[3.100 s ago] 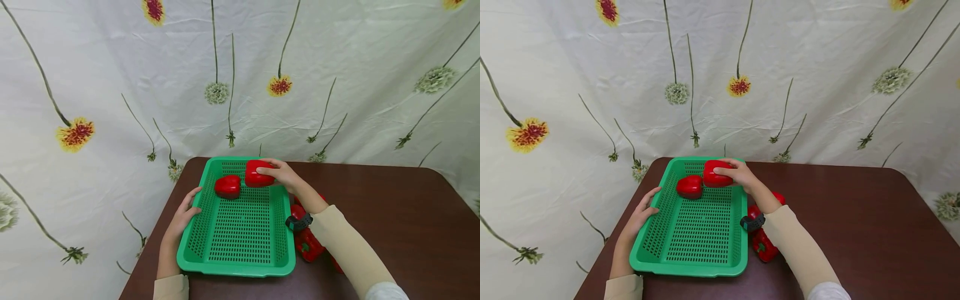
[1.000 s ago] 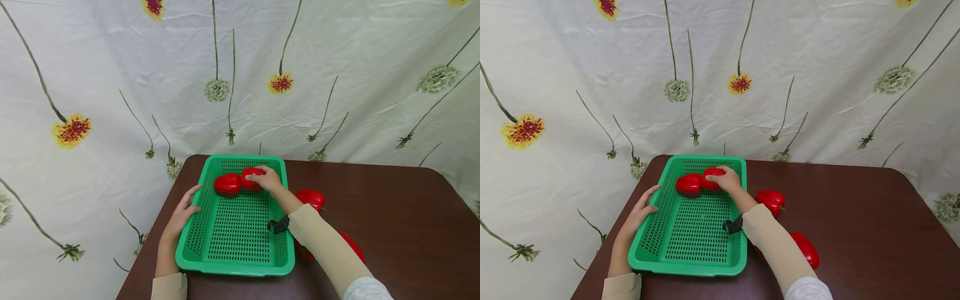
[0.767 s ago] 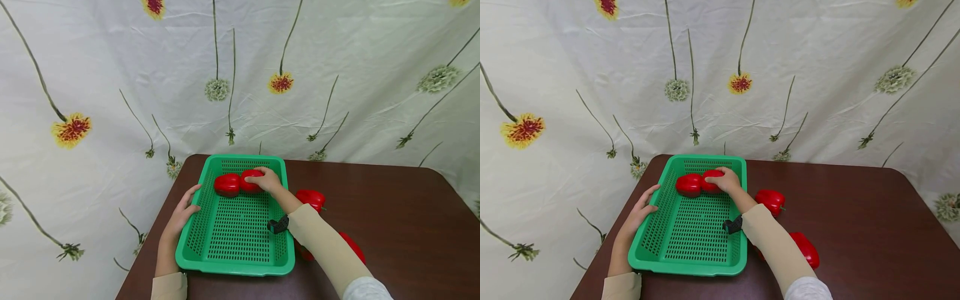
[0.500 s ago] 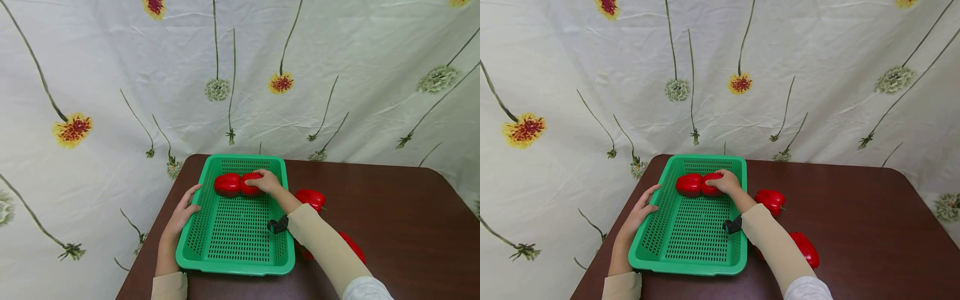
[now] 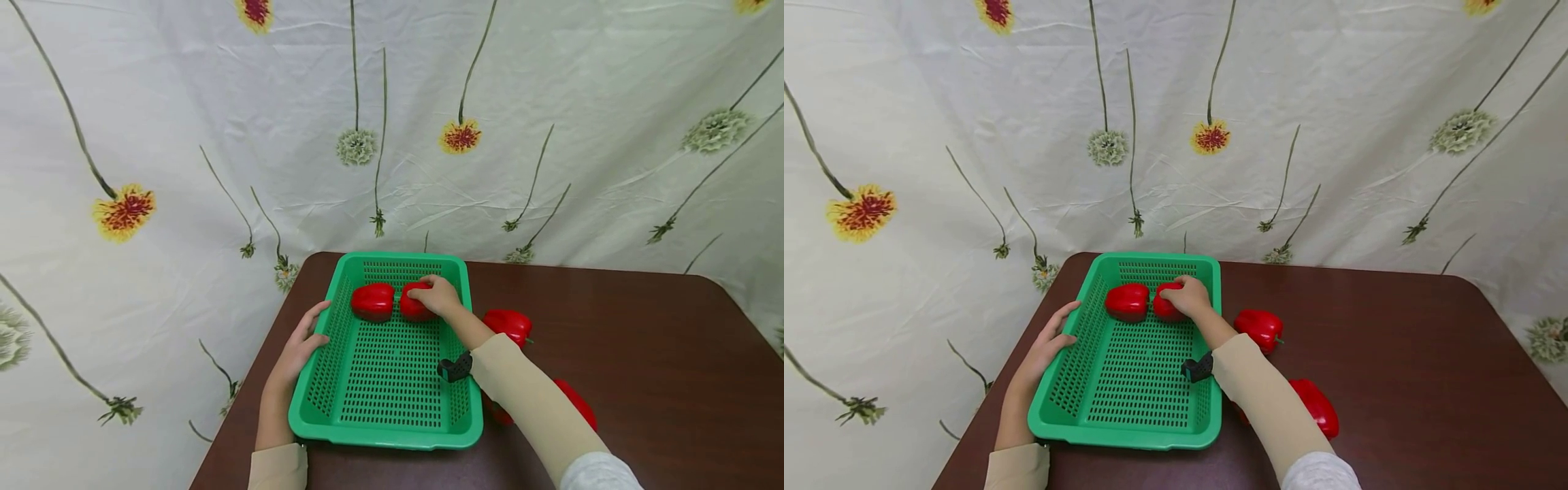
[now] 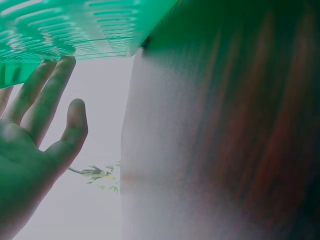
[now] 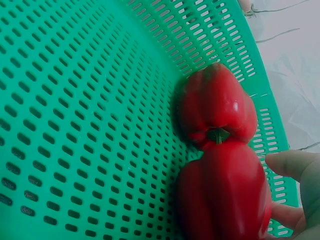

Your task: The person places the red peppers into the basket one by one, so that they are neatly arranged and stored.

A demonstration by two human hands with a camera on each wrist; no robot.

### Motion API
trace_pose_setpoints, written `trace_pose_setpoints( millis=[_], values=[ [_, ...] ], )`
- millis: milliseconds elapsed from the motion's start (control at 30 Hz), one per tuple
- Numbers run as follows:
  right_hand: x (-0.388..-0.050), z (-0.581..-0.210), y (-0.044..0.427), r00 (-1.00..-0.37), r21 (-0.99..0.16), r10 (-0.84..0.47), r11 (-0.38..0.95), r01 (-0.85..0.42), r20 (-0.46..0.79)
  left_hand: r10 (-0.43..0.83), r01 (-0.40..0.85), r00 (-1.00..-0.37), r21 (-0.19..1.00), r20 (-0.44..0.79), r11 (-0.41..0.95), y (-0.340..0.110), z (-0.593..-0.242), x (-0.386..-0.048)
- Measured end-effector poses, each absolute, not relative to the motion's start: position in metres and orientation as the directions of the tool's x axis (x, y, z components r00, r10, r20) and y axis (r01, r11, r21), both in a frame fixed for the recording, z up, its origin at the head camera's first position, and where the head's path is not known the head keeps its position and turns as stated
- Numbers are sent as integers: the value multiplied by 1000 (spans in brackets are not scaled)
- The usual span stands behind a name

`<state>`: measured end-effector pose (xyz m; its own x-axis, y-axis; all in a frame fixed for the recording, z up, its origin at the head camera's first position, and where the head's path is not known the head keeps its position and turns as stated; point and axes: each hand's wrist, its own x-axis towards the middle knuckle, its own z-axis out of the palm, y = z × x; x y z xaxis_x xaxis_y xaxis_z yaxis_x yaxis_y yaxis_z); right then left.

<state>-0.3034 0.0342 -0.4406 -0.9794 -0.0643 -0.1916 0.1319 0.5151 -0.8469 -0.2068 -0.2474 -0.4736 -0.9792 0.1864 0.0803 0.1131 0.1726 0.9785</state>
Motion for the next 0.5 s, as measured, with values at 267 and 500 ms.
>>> trace_pose_setpoints(
  millis=[267, 500],
  values=[
    [-305, -439, 35, -983, -852, -24, 503, 146, -182, 190, 117, -978, 978, 83, 173, -246, -474, -209],
    [-306, -440, 36, -990, -865, -12, 488, 118, -142, 182, 117, -980, 975, 83, 189, -246, -475, -209]
  ],
)
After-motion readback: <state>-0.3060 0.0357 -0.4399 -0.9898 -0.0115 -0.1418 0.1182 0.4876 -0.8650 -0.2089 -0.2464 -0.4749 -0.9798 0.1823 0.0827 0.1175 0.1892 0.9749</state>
